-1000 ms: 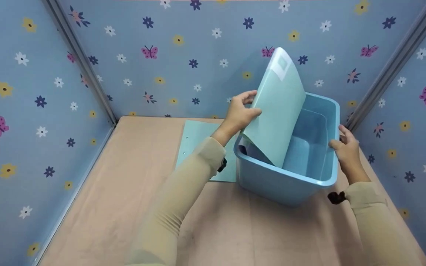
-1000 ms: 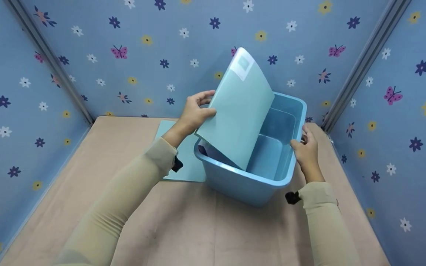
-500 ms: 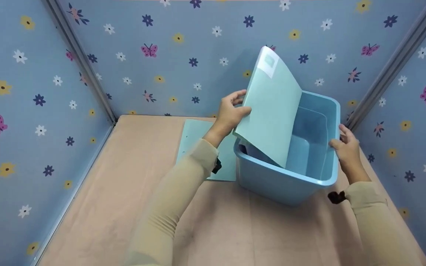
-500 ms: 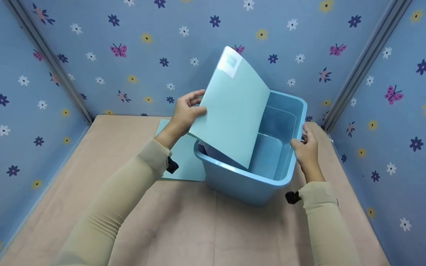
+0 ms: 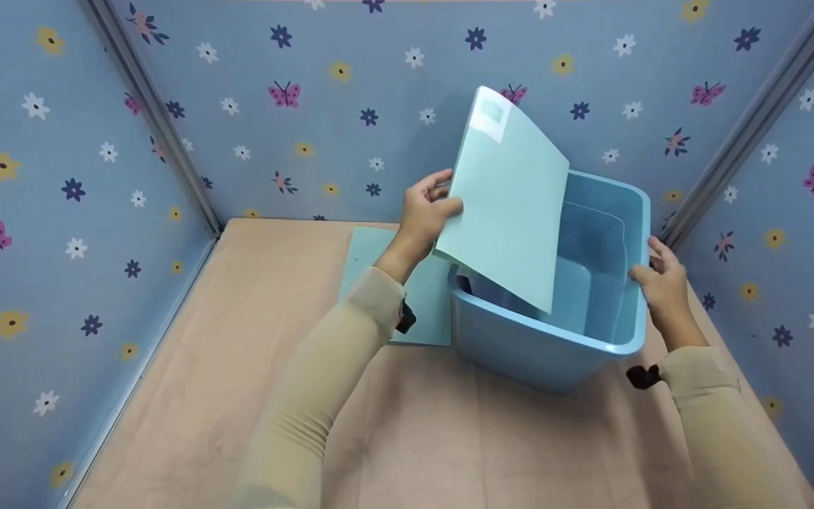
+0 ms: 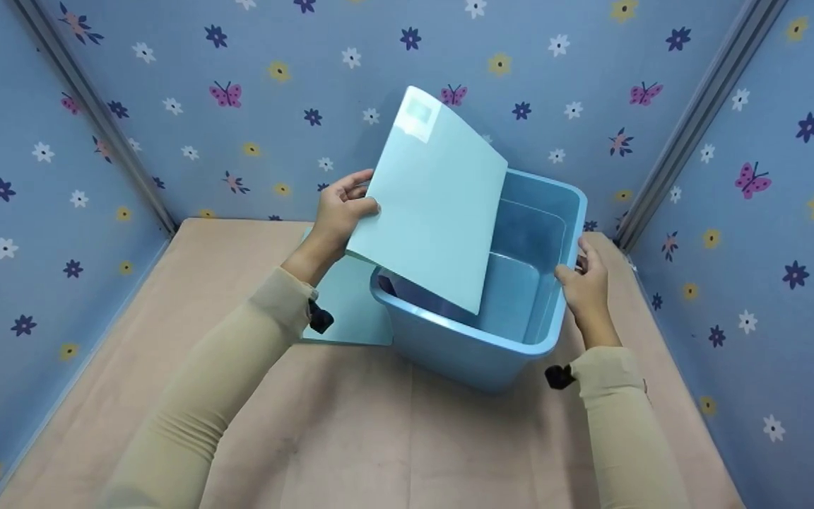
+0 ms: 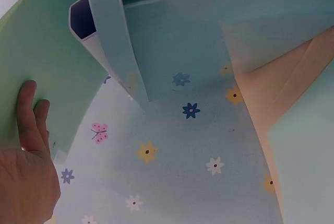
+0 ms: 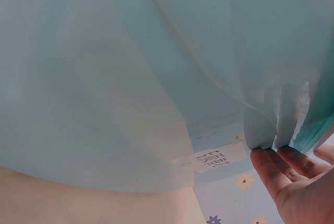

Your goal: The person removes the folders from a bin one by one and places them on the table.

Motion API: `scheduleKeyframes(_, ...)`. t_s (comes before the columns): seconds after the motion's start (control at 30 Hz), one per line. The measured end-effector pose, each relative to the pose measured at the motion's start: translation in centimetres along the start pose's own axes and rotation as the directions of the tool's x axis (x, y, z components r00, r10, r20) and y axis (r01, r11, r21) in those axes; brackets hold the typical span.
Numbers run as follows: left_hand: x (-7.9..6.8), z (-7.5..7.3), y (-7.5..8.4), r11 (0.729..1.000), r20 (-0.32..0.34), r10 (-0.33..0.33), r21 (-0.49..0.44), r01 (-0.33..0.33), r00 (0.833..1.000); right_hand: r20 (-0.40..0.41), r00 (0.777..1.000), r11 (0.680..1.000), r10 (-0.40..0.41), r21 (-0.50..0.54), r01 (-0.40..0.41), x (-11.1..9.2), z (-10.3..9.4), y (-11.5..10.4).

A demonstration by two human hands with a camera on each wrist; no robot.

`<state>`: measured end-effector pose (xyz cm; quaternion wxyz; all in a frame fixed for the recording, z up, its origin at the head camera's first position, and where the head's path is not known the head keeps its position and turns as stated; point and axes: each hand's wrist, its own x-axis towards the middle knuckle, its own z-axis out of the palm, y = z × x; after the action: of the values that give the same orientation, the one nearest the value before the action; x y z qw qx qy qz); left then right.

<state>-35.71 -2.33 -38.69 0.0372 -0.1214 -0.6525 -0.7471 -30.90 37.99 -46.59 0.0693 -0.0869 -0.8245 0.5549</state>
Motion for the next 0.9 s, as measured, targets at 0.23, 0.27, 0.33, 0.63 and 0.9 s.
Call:
scheduleKeyframes(0.23,0.0,-0.7,-0.1,0.999,-0.032,-0.014,-0.033,0.013,0.999,0.012,1.0,1.0,0.006,0.026,-0.006,0.1,0.0,0.3)
scheduleKeyframes(0.27,-0.1,-0.8,-0.1,0.999,-0.035,-0.014,-0.039,0.013,0.999,0.012,1.0,1.0,0.005,0.025,-0.006,0.1,0.0,0.3)
scheduleKeyframes(0.33,0.0,-1.1,-0.2,0.999,-0.04,-0.016,-0.049,0.014,0.999,0.013,1.0,1.0,0.005,0.025,-0.005,0.1,-0.1,0.3)
scheduleKeyframes(0.63,-0.3,-2.3,0.0,0.997,-0.072,-0.003,-0.075,-0.003,0.997,-0.008,1.0,1.0,0.007,-0.006,-0.007,0.4,-0.1,0.2)
scheduleKeyframes(0.9,-0.5,-3.4,0.3,0.999,-0.09,0.022,-0.041,-0.026,0.996,0.01,1.0,0.999,0.018,0.027,-0.018,0.4,-0.1,0.3)
